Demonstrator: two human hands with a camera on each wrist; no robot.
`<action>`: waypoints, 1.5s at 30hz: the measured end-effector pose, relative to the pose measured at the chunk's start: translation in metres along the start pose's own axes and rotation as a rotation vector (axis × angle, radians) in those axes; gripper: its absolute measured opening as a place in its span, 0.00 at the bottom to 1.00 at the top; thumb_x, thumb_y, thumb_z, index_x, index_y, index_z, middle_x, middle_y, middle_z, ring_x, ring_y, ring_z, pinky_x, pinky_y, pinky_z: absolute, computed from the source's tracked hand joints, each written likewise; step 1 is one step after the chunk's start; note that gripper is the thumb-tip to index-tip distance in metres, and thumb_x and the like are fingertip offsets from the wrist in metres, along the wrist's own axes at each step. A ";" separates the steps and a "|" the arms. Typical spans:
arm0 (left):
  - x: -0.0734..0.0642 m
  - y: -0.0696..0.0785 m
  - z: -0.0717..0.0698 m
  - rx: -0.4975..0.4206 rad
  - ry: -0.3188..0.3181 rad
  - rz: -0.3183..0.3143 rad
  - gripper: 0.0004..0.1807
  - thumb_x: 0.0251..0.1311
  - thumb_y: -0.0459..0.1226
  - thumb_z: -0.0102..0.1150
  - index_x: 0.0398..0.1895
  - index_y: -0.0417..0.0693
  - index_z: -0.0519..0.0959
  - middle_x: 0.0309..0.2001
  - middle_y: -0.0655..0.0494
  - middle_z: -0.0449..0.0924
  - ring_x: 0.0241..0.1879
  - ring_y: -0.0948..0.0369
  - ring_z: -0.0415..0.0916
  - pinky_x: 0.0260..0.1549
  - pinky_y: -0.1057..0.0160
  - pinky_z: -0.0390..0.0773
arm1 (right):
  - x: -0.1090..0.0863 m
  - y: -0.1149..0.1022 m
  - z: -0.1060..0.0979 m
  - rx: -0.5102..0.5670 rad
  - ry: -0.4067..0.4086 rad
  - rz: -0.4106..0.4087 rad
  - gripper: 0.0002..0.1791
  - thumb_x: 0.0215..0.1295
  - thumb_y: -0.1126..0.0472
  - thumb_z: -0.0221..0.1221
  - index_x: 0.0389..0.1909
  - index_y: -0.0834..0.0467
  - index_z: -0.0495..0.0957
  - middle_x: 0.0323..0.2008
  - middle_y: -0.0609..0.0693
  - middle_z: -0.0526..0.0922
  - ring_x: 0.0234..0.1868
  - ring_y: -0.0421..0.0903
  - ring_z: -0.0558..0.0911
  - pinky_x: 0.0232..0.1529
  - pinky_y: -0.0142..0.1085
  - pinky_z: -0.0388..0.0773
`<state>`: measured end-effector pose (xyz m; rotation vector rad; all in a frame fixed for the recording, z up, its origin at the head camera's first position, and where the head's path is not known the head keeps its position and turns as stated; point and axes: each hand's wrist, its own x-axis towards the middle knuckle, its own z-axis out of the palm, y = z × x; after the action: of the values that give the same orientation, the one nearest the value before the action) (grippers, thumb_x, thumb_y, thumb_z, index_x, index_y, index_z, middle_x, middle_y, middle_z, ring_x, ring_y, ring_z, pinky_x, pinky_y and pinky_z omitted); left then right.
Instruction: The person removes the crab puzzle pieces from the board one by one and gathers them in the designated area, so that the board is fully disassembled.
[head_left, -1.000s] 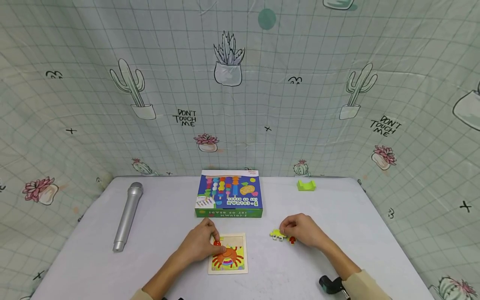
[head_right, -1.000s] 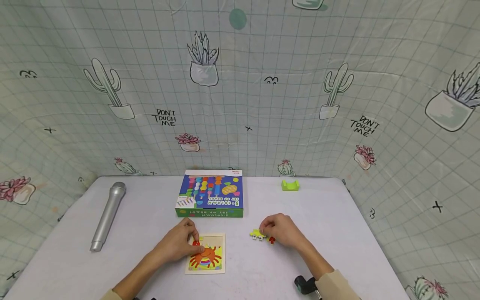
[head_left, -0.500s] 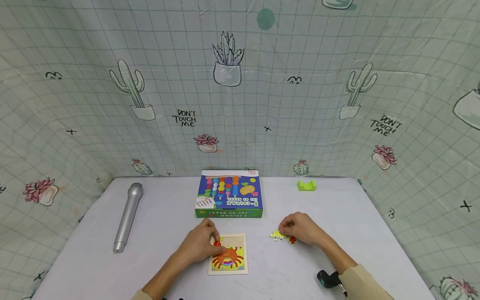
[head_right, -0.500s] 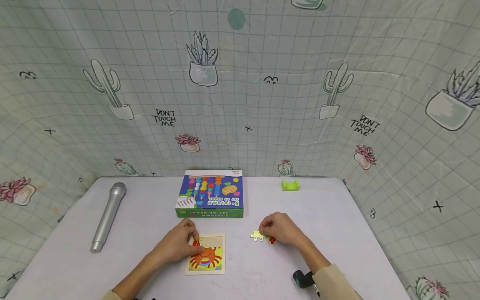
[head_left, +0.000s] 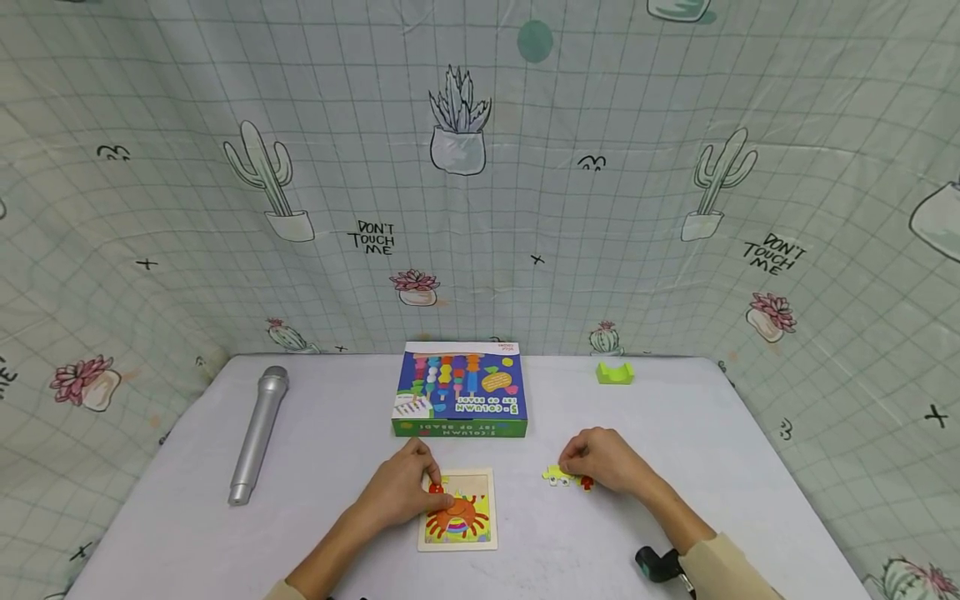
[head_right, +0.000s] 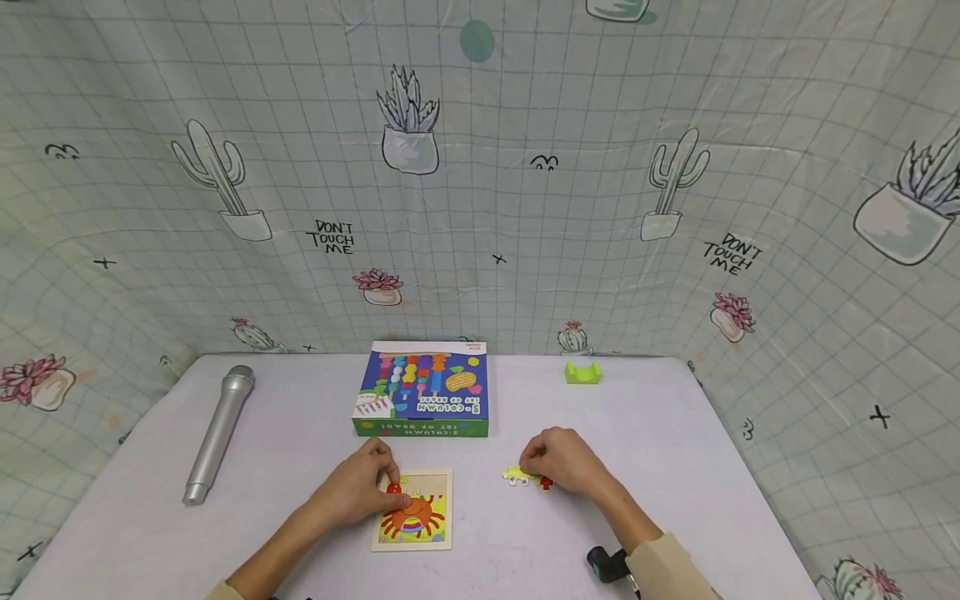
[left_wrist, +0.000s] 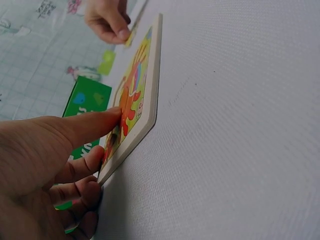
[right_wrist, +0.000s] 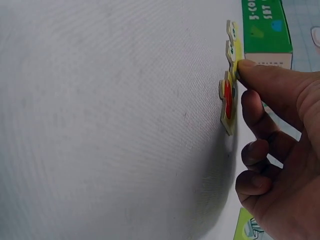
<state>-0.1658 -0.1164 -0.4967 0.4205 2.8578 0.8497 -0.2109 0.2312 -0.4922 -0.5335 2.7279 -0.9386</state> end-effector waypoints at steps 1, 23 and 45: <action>0.000 0.000 0.000 -0.001 0.000 -0.001 0.20 0.45 0.54 0.79 0.25 0.54 0.78 0.45 0.56 0.71 0.30 0.60 0.67 0.27 0.65 0.65 | 0.000 0.000 0.000 0.000 0.002 -0.001 0.02 0.61 0.58 0.69 0.29 0.50 0.87 0.32 0.41 0.84 0.33 0.40 0.77 0.36 0.36 0.74; -0.001 0.003 -0.002 0.091 0.018 0.051 0.22 0.45 0.57 0.77 0.29 0.56 0.77 0.43 0.58 0.74 0.38 0.58 0.71 0.36 0.51 0.69 | -0.003 -0.002 -0.001 -0.011 0.000 0.021 0.02 0.64 0.58 0.67 0.31 0.50 0.85 0.26 0.40 0.79 0.30 0.39 0.74 0.33 0.33 0.70; -0.005 -0.008 0.003 0.163 0.076 0.084 0.23 0.47 0.62 0.73 0.25 0.61 0.72 0.41 0.63 0.71 0.42 0.57 0.68 0.39 0.52 0.66 | 0.017 -0.083 0.065 0.192 -0.153 -0.143 0.10 0.68 0.55 0.62 0.45 0.53 0.86 0.28 0.39 0.81 0.29 0.35 0.75 0.33 0.30 0.72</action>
<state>-0.1617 -0.1228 -0.5029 0.5417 3.0109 0.6610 -0.1842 0.1279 -0.4916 -0.7381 2.4581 -1.1300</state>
